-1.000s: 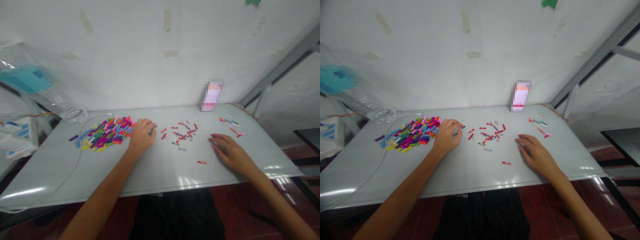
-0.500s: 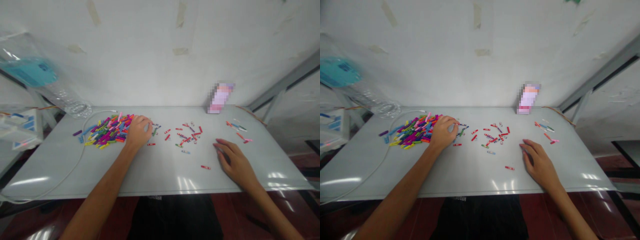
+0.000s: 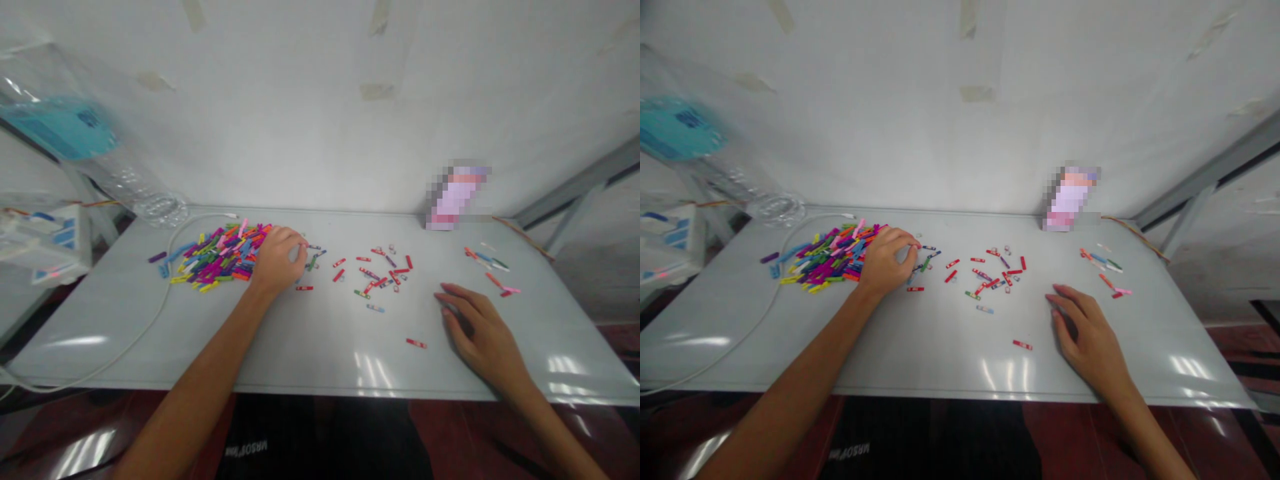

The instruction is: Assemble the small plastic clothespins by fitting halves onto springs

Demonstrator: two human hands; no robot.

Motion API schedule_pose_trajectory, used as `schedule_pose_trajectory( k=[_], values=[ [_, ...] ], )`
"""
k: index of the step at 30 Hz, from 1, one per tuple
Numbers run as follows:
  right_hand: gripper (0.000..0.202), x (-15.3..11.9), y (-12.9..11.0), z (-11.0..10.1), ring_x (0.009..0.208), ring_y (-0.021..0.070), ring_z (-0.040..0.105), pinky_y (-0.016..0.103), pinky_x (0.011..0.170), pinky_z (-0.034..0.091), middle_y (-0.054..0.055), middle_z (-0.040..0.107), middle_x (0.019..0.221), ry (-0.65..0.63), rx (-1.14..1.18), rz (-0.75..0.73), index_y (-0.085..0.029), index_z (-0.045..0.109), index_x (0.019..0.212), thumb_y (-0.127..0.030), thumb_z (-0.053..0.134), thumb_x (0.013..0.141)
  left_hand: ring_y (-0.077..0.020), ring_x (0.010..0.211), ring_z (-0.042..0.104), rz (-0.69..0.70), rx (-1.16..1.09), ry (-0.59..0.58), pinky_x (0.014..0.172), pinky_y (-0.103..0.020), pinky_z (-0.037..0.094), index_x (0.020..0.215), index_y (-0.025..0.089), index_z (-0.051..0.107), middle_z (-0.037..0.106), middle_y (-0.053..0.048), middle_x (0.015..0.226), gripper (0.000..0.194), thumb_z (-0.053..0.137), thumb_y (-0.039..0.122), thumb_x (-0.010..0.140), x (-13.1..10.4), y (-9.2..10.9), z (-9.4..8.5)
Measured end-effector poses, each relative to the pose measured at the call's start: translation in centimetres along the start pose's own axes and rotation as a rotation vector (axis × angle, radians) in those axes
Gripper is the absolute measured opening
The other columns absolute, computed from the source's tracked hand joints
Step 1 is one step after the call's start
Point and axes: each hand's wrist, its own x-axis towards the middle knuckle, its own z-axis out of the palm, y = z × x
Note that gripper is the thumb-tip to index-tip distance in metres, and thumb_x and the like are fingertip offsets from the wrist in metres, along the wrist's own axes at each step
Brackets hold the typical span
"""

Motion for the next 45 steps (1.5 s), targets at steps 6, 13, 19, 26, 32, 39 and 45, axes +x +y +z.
schedule_pose_trajectory(
  k=[6,13,19,26,32,39,45],
  values=[
    [0.031,0.0,0.2,0.0,0.133,0.0394,0.072,0.067,0.115,0.06,0.013,0.073,0.148,0.003,0.006,-0.001,-0.032,0.074,0.138,-0.032,0.062,0.109,-0.0302,0.1,0.07,0.081,-0.022,-0.071,0.096,-0.05,0.059,0.096,0.023,0.074,0.076,-0.01,0.101,0.017,0.06,0.016,0.101,-0.4,1.1,0.3],
    [0.03,-0.1,0.2,0.1,0.134,0.0382,0.071,0.067,0.117,0.058,0.012,0.072,0.149,-0.005,0.051,0.056,-0.033,0.075,0.137,-0.031,0.062,0.11,-0.0363,0.126,0.068,0.202,-0.015,-0.16,0.114,-0.06,0.054,0.132,0.02,0.072,0.074,-0.018,0.135,0.03,0.061,0.018,0.105,-0.9,4.3,0.3],
    [0.03,0.0,-0.1,0.1,0.135,0.0368,0.071,0.065,0.117,0.059,0.012,0.072,0.149,0.004,0.06,0.066,-0.033,0.075,0.137,-0.027,0.063,0.11,-0.0385,0.136,0.065,0.202,-0.062,-0.299,0.119,-0.064,0.052,0.137,0.026,0.073,0.071,-0.016,0.148,0.035,0.065,0.02,0.103,-1.0,4.5,0.1],
    [0.034,0.3,-1.2,-0.2,0.138,0.0372,0.069,0.065,0.119,0.059,0.015,0.071,0.15,-0.002,0.051,0.064,-0.03,0.074,0.139,-0.021,0.062,0.108,-0.0381,0.129,0.068,0.298,-0.12,-0.322,0.112,-0.063,0.057,0.129,0.027,0.077,0.076,-0.016,0.14,0.033,0.066,0.015,0.1,-1.5,5.1,0.0],
    [0.035,0.4,-1.4,-0.4,0.137,0.0381,0.069,0.069,0.119,0.058,0.016,0.071,0.149,-0.009,0.047,0.083,-0.03,0.074,0.14,-0.022,0.061,0.109,-0.0385,0.131,0.067,0.337,-0.11,-0.38,0.112,-0.062,0.058,0.125,0.025,0.078,0.076,-0.016,0.14,0.029,0.067,0.016,0.1,-1.6,5.6,0.6],
    [0.031,0.3,-0.9,-0.2,0.137,0.0356,0.071,0.064,0.119,0.059,0.015,0.074,0.148,0.015,0.06,0.086,-0.027,0.079,0.135,-0.021,0.064,0.108,-0.037,0.125,0.068,0.36,-0.108,-0.356,0.109,-0.061,0.059,0.125,0.023,0.078,0.077,-0.016,0.134,0.028,0.066,0.015,0.101,-1.6,5.0,0.8],
    [0.026,0.0,-1.3,-0.8,0.118,0.0322,0.08,0.059,0.114,0.059,0.008,0.086,0.116,0.266,-0.057,-0.051,-0.026,0.081,0.12,-0.011,0.071,0.101,-0.0375,0.13,0.065,0.447,-0.101,-0.362,0.113,-0.058,0.055,0.141,0.016,0.071,0.074,-0.019,0.141,0.036,0.067,0.02,0.106,-1.8,7.7,0.5]
  ],
)
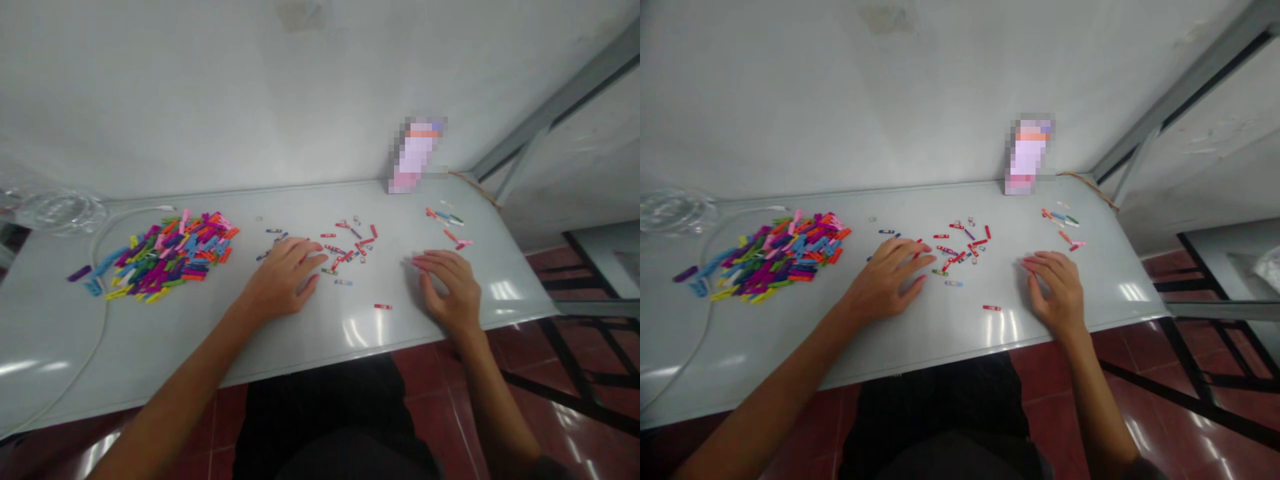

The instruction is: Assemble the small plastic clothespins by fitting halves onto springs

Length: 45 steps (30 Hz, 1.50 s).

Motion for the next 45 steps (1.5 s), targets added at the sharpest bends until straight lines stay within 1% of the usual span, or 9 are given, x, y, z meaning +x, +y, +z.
schedule_pose_trajectory(
  k=[7,13,18,21,26,28,32,39,45],
  values=[
    [0.017,0.1,0.0,0.0,0.096,0.0296,0.081,0.048,0.091,0.062,0.01,0.085,0.103,-0.009,-0.085,-0.005,-0.021,0.078,0.112,-0.01,0.069,0.102,-0.0322,0.114,0.067,0.116,0.064,-0.122,0.096,-0.046,0.053,0.116,0.016,0.078,0.08,-0.014,0.118,0.012,0.069,0.023,0.111,1.6,3.6,2.2],
    [0.02,0.2,-0.3,0.0,0.097,0.0287,0.08,0.048,0.093,0.062,0.009,0.085,0.104,0.019,-0.062,-0.039,-0.021,0.078,0.114,-0.008,0.07,0.102,-0.0276,0.108,0.073,0.206,-0.046,-0.078,0.093,-0.042,0.054,0.104,0.017,0.078,0.084,-0.009,0.109,0.015,0.066,0.021,0.113,3.5,0.4,2.0],
    [0.023,1.7,-2.7,0.4,0.096,0.0272,0.08,0.047,0.093,0.063,0.009,0.085,0.104,-0.006,0.084,-0.029,-0.023,0.078,0.116,-0.008,0.069,0.102,-0.0209,0.098,0.081,-0.068,-0.26,0.197,0.092,-0.034,0.059,0.116,0.021,0.078,0.088,-0.005,0.109,0.01,0.074,0.029,0.11,4.1,-2.7,1.9],
    [0.026,4.0,-4.1,1.5,0.099,0.0276,0.08,0.049,0.096,0.063,0.009,0.085,0.108,-0.04,0.145,-0.132,-0.024,0.076,0.121,-0.008,0.07,0.102,-0.0223,0.097,0.081,-0.119,-0.233,0.263,0.091,-0.036,0.059,0.114,0.02,0.079,0.088,-0.007,0.107,0.009,0.075,0.027,0.109,3.6,-3.6,2.3],
    [0.021,10.8,-4.8,4.1,0.112,0.0316,0.079,0.049,0.099,0.063,0.013,0.083,0.119,-0.296,0.185,-0.27,-0.021,0.077,0.124,-0.017,0.065,0.106,-0.0257,0.104,0.081,-0.038,-0.159,0.092,0.099,-0.042,0.058,0.125,0.021,0.08,0.088,-0.008,0.114,0.018,0.073,0.028,0.11,2.8,-4.3,2.5],
    [0.025,13.6,-4.8,5.3,0.115,0.0312,0.078,0.046,0.098,0.063,0.015,0.078,0.135,-0.468,0.203,-0.327,-0.02,0.077,0.131,-0.026,0.067,0.108,-0.0259,0.103,0.081,-0.077,-0.155,0.117,0.096,-0.042,0.058,0.128,0.022,0.08,0.088,-0.008,0.114,0.02,0.073,0.029,0.11,2.8,-4.4,2.5],
    [0.023,16.6,-4.6,7.5,0.11,0.0293,0.076,0.043,0.097,0.061,0.012,0.077,0.126,-0.603,0.291,-0.405,-0.021,0.078,0.124,-0.033,0.07,0.108,-0.026,0.095,0.081,-0.127,-0.144,0.245,0.09,-0.041,0.059,0.117,0.022,0.083,0.088,-0.007,0.104,0.013,0.075,0.029,0.109,2.8,-4.6,2.5],
    [0.022,15.6,-0.9,8.9,0.094,0.025,0.075,0.04,0.089,0.059,0.009,0.08,0.109,-0.433,0.396,-0.228,-0.021,0.081,0.118,-0.02,0.063,0.104,-0.0256,0.1,0.077,-0.195,-0.071,0.302,0.093,-0.041,0.061,0.112,0.022,0.083,0.085,-0.008,0.106,0.012,0.073,0.027,0.11,2.8,-6.1,0.8],
    [0.023,16.1,1.6,8.5,0.074,0.02,0.07,0.035,0.074,0.053,0.007,0.082,0.095,-0.263,0.231,-0.092,-0.018,0.085,0.11,-0.02,0.063,0.103,-0.0242,0.086,0.071,-0.366,-0.112,0.366,0.083,-0.039,0.057,0.109,0.022,0.085,0.079,-0.006,0.09,0.015,0.074,0.032,0.107,2.7,-7.0,-0.4]
  ],
)
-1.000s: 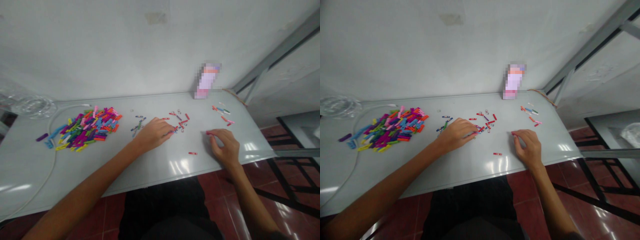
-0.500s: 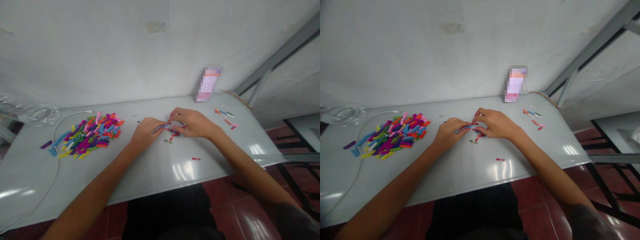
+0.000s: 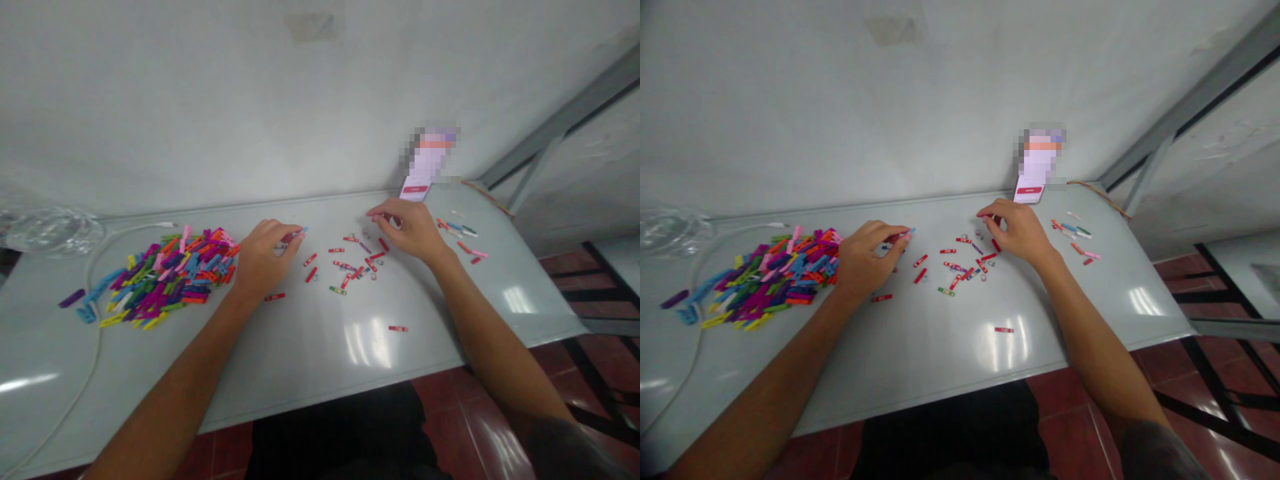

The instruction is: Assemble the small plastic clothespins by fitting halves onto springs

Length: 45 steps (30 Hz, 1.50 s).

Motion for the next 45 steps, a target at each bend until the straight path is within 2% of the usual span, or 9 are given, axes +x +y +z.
schedule_pose_trajectory(
  k=[6,13,16,18,21,23,29,37,45],
  values=[
    [0.024,-0.1,-0.8,0.0,0.07,0.0196,0.068,0.035,0.073,0.054,0.006,0.085,0.095,-0.002,-0.041,0.015,-0.021,0.086,0.109,-0.024,0.063,0.104,-0.0228,0.075,0.068,-0.064,-0.488,-0.143,0.072,-0.038,0.052,0.1,0.023,0.089,0.076,-0.007,0.082,0.037,0.063,0.045,0.113,-0.2,0.0,-1.5],
    [0.02,-0.1,-3.3,-0.4,0.073,0.0181,0.07,0.034,0.074,0.054,0.005,0.083,0.091,-0.033,0.11,-0.053,-0.02,0.085,0.109,-0.023,0.065,0.106,-0.0225,0.067,0.059,-0.112,-0.466,0.155,0.066,-0.04,0.042,0.087,0.024,0.089,0.062,-0.005,0.068,0.043,0.062,0.048,0.111,-0.1,-0.6,-1.6],
    [0.018,-0.7,-7.2,-0.1,0.086,0.0181,0.074,0.033,0.082,0.058,0.004,0.083,0.102,-0.216,0.389,-0.168,-0.023,0.082,0.115,-0.037,0.073,0.109,-0.0211,0.066,0.059,-0.118,-0.436,0.152,0.066,-0.038,0.042,0.084,0.024,0.088,0.061,-0.003,0.067,0.043,0.061,0.045,0.111,-0.2,-0.5,-1.3],
    [0.025,-1.6,-10.4,0.8,0.099,0.0197,0.075,0.033,0.09,0.059,0.005,0.081,0.11,-0.452,0.547,-0.357,-0.023,0.08,0.119,-0.044,0.079,0.106,-0.0203,0.066,0.06,-0.125,-0.417,0.117,0.066,-0.037,0.044,0.082,0.023,0.086,0.061,-0.003,0.067,0.043,0.061,0.043,0.111,-0.3,-0.5,-1.2],
    [0.023,-3.3,-13.9,3.0,0.1,0.0221,0.07,0.035,0.088,0.057,0.008,0.078,0.115,-0.681,0.482,-0.643,-0.023,0.079,0.122,-0.04,0.08,0.106,-0.0196,0.065,0.061,-0.137,-0.369,0.111,0.066,-0.036,0.046,0.078,0.022,0.083,0.061,-0.002,0.065,0.045,0.06,0.042,0.111,-0.4,-0.6,-1.2],
    [0.01,-4.3,-14.8,4.4,0.095,0.0221,0.067,0.036,0.084,0.054,0.007,0.076,0.108,-0.687,0.367,-0.694,-0.022,0.079,0.114,-0.029,0.076,0.108,-0.0197,0.063,0.06,-0.15,-0.327,0.149,0.065,-0.037,0.046,0.075,0.022,0.082,0.061,-0.003,0.063,0.049,0.057,0.044,0.111,-0.4,-0.7,-1.3],
    [0.018,-4.0,-13.0,5.3,0.088,0.0222,0.064,0.037,0.08,0.052,0.007,0.074,0.1,-0.551,0.111,-0.624,-0.019,0.075,0.101,-0.016,0.062,0.114,-0.02,0.062,0.058,-0.038,-0.199,0.159,0.065,-0.038,0.044,0.071,0.023,0.077,0.063,-0.004,0.063,0.047,0.056,0.035,0.111,-0.1,-0.9,-1.9],
    [0.02,-1.8,-9.7,3.8,0.102,0.0193,0.079,0.034,0.094,0.06,0.006,0.084,0.111,-0.31,0.458,-0.196,-0.022,0.08,0.116,-0.033,0.063,0.117,-0.0214,0.063,0.057,0.203,-0.143,-0.115,0.064,-0.04,0.045,0.077,0.023,0.07,0.065,-0.005,0.066,0.032,0.057,0.026,0.106,-0.4,0.9,-0.7],
    [0.024,0.0,-4.5,0.5,0.073,0.0165,0.07,0.03,0.073,0.051,0.004,0.085,0.091,-0.148,0.17,-0.015,-0.02,0.087,0.109,-0.032,0.066,0.112,-0.027,0.093,0.069,0.329,-0.147,-0.402,0.088,-0.044,0.057,0.11,0.021,0.077,0.077,-0.01,0.1,0.017,0.061,0.017,0.103,-0.4,2.0,-0.7]
  ],
)
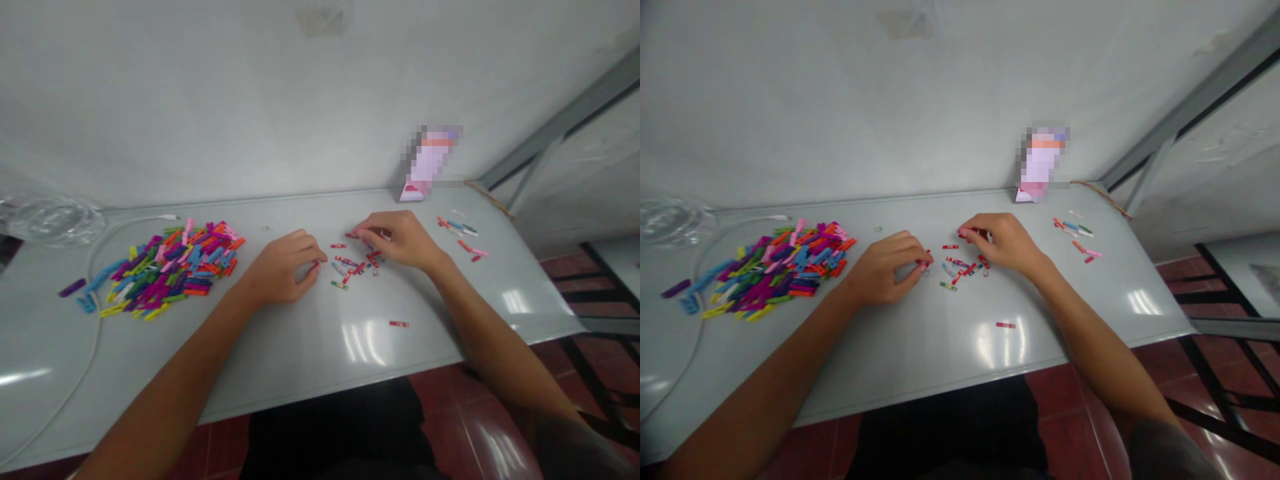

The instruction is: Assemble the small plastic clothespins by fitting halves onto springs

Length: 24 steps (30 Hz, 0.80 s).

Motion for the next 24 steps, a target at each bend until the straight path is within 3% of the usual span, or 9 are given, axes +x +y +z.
schedule_pose_trajectory(
  k=[3,6,11,15,19,24],
  values=[
    [0.019,0.1,0.5,-1.1,0.075,0.0163,0.07,0.03,0.076,0.054,0.003,0.084,0.094,-0.208,0.071,-0.07,-0.021,0.087,0.108,-0.03,0.07,0.108,-0.0291,0.098,0.069,-0.001,0.043,-0.129,0.095,-0.047,0.057,0.111,0.02,0.079,0.077,-0.012,0.108,0.016,0.067,0.02,0.101,0.1,-0.2,-0.2],
    [0.016,0.0,0.3,-0.7,0.089,0.0182,0.075,0.036,0.096,0.059,0.003,0.085,0.105,-0.406,0.155,-0.17,-0.025,0.087,0.112,-0.03,0.072,0.108,-0.0295,0.1,0.068,-0.004,0.064,-0.19,0.099,-0.048,0.055,0.109,0.02,0.082,0.076,-0.012,0.11,0.012,0.073,0.023,0.101,0.0,-0.9,-0.2],
    [0.016,-0.3,0.5,0.7,0.097,0.0207,0.077,0.038,0.1,0.059,0.004,0.083,0.109,-0.383,0.008,-0.139,-0.026,0.086,0.114,-0.02,0.077,0.103,-0.0264,0.101,0.069,-0.041,-0.058,-0.135,0.096,-0.042,0.055,0.098,0.022,0.081,0.078,-0.008,0.105,0.01,0.074,0.024,0.104,0.0,-1.9,0.0],
    [0.013,-0.1,1.3,0.6,0.091,0.0186,0.076,0.035,0.096,0.058,0.002,0.083,0.103,-0.349,0.02,-0.131,-0.026,0.086,0.107,-0.018,0.077,0.101,-0.0233,0.092,0.072,-0.21,-0.218,0.066,0.087,-0.038,0.057,0.096,0.022,0.08,0.082,-0.006,0.099,0.006,0.079,0.026,0.1,0.0,-2.0,0.3],
    [0.011,0.0,1.5,0.6,0.083,0.0166,0.072,0.033,0.092,0.057,0.001,0.081,0.099,-0.347,0.027,-0.14,-0.025,0.084,0.1,-0.02,0.074,0.103,-0.0161,0.063,0.068,-0.516,-0.536,0.387,0.057,-0.029,0.052,0.096,0.021,0.077,0.08,-0.003,0.083,0.016,0.087,0.032,0.094,-0.1,-3.0,0.7],
    [0.011,-0.2,1.5,0.6,0.089,0.0195,0.074,0.033,0.088,0.055,0.004,0.082,0.102,-0.299,0.006,-0.141,-0.024,0.085,0.103,-0.026,0.075,0.104,-0.0132,0.059,0.068,-0.602,-0.68,0.69,0.049,-0.024,0.05,0.095,0.02,0.077,0.083,-0.007,0.089,0.023,0.092,0.037,0.088,0.0,-4.7,0.5]
  ],
)
